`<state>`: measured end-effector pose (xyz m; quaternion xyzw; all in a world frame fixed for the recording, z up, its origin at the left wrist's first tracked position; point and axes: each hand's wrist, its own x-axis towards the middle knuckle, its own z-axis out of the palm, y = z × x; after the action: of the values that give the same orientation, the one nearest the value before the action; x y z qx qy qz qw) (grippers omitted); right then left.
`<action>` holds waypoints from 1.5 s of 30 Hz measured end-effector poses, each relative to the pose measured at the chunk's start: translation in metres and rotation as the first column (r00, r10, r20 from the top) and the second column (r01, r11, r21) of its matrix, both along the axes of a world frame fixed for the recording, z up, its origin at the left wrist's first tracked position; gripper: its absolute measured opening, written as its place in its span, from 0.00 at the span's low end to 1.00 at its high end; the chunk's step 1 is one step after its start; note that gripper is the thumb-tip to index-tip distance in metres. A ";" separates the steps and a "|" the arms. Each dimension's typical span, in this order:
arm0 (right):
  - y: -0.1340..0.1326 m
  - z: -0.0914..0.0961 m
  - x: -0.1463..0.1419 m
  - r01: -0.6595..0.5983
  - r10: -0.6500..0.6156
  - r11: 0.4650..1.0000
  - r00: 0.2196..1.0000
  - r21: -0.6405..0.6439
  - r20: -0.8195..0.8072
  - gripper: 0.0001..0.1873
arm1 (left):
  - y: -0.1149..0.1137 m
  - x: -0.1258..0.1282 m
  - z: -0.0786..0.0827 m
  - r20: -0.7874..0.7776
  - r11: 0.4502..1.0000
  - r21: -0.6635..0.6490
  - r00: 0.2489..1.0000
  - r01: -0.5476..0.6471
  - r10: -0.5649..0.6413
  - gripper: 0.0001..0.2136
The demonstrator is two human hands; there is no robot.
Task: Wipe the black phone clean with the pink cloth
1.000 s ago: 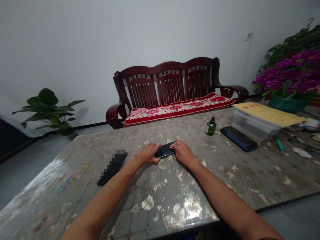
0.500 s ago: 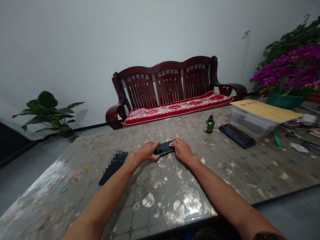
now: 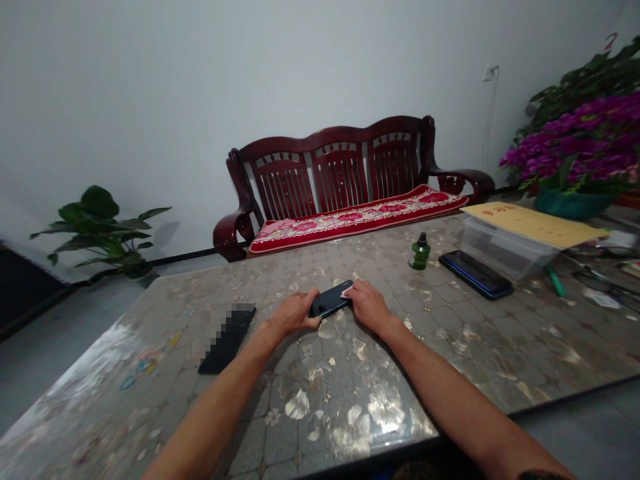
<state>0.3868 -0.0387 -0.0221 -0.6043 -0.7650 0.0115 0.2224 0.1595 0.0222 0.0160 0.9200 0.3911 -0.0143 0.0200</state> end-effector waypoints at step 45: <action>0.008 0.006 0.012 0.197 -0.183 0.977 0.973 -0.084 0.143 0.18 | -0.019 0.004 -0.037 0.410 0.997 -0.068 0.910 -0.047 0.071 0.21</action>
<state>0.3987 -0.0305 -0.0160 -0.6843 -0.7154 -0.0133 0.1407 0.1634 0.0036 -0.0210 0.8893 0.4050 0.1691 0.1286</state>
